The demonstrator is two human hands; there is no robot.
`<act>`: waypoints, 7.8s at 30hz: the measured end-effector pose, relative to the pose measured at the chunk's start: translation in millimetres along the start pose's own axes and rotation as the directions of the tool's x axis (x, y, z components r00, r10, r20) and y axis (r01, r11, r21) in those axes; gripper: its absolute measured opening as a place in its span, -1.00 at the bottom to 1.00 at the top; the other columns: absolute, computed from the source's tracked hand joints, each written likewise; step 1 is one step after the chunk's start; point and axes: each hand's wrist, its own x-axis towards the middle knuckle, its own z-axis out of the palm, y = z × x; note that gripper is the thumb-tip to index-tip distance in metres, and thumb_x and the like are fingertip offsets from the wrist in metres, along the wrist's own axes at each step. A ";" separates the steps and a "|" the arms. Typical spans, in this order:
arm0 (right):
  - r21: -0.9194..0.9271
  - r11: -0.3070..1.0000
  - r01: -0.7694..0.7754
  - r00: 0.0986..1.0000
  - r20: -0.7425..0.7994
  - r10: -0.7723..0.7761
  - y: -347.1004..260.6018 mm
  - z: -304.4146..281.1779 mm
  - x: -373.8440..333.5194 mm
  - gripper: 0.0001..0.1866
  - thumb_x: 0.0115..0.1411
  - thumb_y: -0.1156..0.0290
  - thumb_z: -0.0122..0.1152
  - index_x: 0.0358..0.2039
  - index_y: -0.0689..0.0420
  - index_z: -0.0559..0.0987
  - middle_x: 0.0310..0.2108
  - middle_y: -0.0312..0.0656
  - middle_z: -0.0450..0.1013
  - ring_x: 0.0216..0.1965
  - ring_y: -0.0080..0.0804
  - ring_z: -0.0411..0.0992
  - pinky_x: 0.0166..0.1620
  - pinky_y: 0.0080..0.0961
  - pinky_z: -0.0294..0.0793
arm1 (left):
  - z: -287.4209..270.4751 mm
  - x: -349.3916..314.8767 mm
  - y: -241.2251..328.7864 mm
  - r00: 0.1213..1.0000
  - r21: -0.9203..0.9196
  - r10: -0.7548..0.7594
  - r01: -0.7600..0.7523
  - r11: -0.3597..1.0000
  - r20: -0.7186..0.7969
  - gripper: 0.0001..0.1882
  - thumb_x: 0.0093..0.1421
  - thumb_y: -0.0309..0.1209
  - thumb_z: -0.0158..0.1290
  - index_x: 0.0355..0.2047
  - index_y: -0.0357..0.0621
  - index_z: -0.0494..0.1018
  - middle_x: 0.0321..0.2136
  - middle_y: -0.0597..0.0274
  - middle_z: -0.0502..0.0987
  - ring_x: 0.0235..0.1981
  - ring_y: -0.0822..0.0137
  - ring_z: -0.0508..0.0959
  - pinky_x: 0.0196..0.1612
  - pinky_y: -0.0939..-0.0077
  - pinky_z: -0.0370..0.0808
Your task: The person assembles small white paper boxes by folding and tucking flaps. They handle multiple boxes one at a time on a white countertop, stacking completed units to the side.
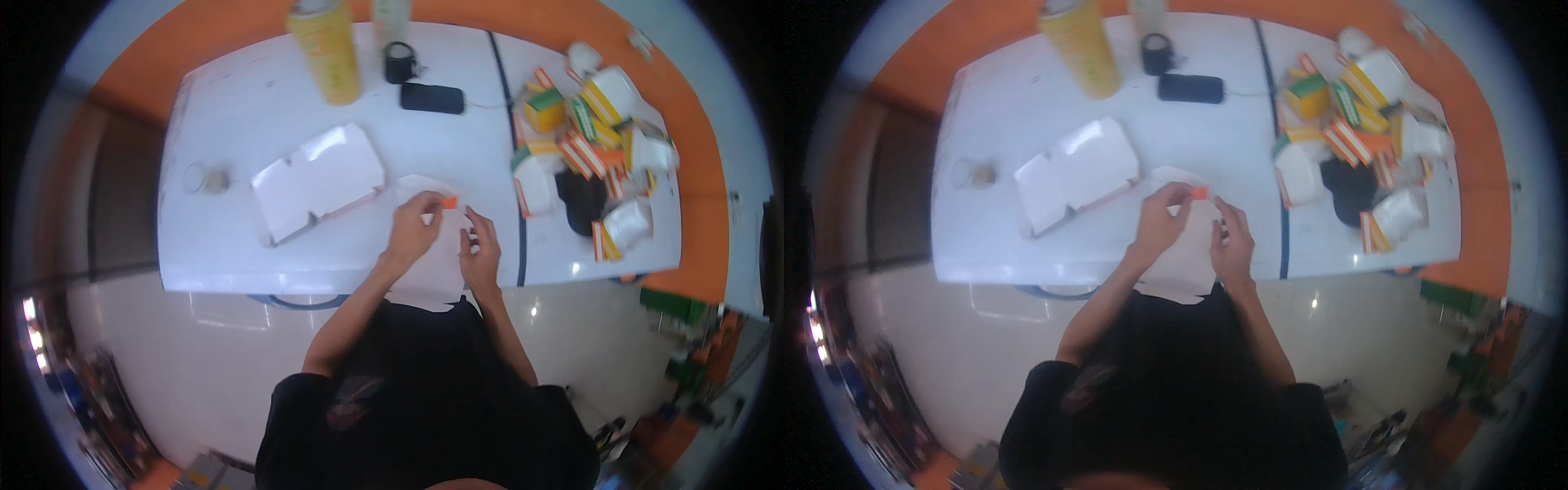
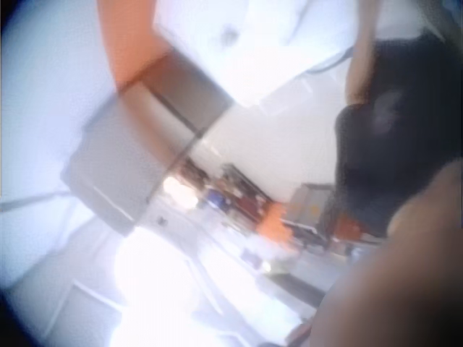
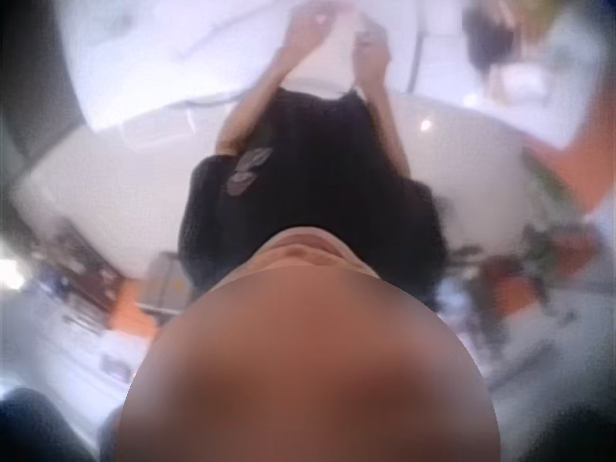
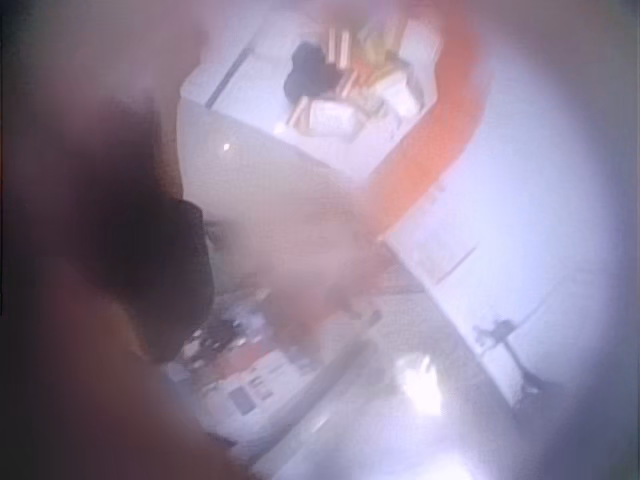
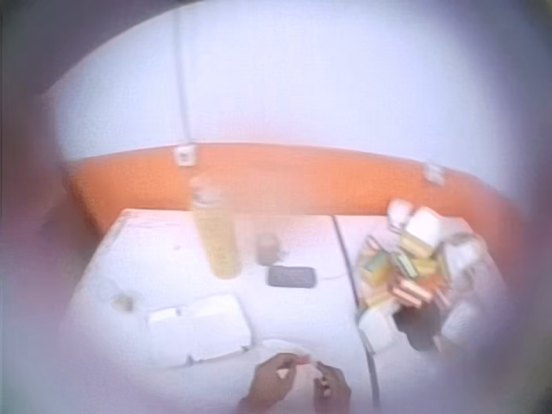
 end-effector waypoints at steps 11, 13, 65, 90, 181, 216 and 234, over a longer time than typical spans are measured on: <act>0.248 0.959 -0.139 0.981 -0.100 0.168 45.1 20.0 3.4 -0.77 0.41 0.42 0.21 -0.04 0.29 0.63 -0.22 -0.12 0.60 -0.21 -0.43 0.54 -0.08 -0.48 0.53 | 17.5 -20.4 -20.5 0.971 -0.079 -0.152 0.168 0.983 0.186 -0.85 0.27 -0.55 0.21 -0.15 -0.30 0.57 -0.24 0.06 0.70 -0.19 0.28 0.72 -0.08 0.39 0.67; 0.326 0.913 -0.244 0.959 -0.059 0.278 52.6 23.2 2.1 -0.76 0.43 0.41 0.20 -0.04 0.30 0.63 -0.21 -0.15 0.61 -0.18 -0.49 0.53 -0.05 -0.51 0.51 | 17.4 -19.9 -25.1 0.970 -0.081 -0.159 0.176 0.981 0.185 -0.82 0.27 -0.56 0.21 -0.12 -0.31 0.57 -0.24 0.05 0.70 -0.19 0.27 0.72 -0.05 0.39 0.66; 0.513 0.609 -0.605 0.794 0.326 0.514 69.5 -111.4 25.7 -0.32 0.46 -0.14 -0.05 0.23 0.25 0.46 -0.16 -0.12 0.51 -0.19 -0.34 0.61 -0.24 -0.48 0.65 | 27.6 -35.4 0.2 0.634 0.017 0.325 -0.471 0.882 0.702 -0.82 0.12 -0.62 0.13 -0.25 -0.21 0.56 -0.17 0.12 0.59 -0.05 0.03 0.59 0.04 0.21 0.56; 0.031 0.778 -0.628 0.680 0.509 0.529 32.4 -24.9 -2.4 -0.51 0.42 0.13 0.16 -0.02 0.40 0.62 -0.18 -0.10 0.59 -0.24 -0.35 0.58 -0.23 -0.44 0.66 | -23.0 -49.9 0.7 0.784 0.287 -0.021 -0.202 0.936 0.620 -0.47 0.20 -0.25 0.31 0.16 -0.07 0.51 0.12 -0.02 0.50 0.15 0.00 0.45 0.21 0.14 0.42; 0.037 0.951 -0.307 0.851 0.458 0.257 20.9 0.4 0.0 -0.70 0.18 0.47 0.42 -0.13 0.38 0.64 -0.34 -0.23 0.56 -0.28 -0.48 0.46 -0.11 -0.52 0.46 | -11.4 -82.0 -40.3 0.941 -0.470 -0.288 0.339 0.815 0.179 -0.84 0.14 -0.49 0.36 -0.25 -0.21 0.70 -0.18 0.19 0.70 -0.14 0.41 0.65 0.00 0.45 0.55; 0.393 0.919 -0.011 0.999 -0.033 0.026 -26.0 -13.0 0.7 -0.74 0.27 0.65 0.30 -0.02 0.26 0.67 -0.14 -0.08 0.59 -0.15 -0.41 0.58 -0.16 -0.57 0.64 | -7.0 -30.7 28.9 0.990 0.105 0.130 -0.124 0.987 -0.059 -0.87 0.17 -0.62 0.28 -0.25 -0.26 0.65 -0.22 0.04 0.69 -0.15 0.07 0.69 -0.05 0.31 0.58; 0.504 0.847 -0.167 0.982 0.012 0.187 -18.6 -14.2 2.6 -0.84 0.25 0.49 0.41 -0.21 0.28 0.69 -0.27 -0.18 0.67 -0.24 -0.57 0.60 -0.11 -0.56 0.59 | -6.4 -35.5 23.0 0.985 -0.275 -0.159 0.172 0.946 0.070 -0.86 0.19 -0.62 0.30 -0.22 -0.36 0.66 -0.15 0.13 0.65 -0.11 0.37 0.62 0.01 0.49 0.55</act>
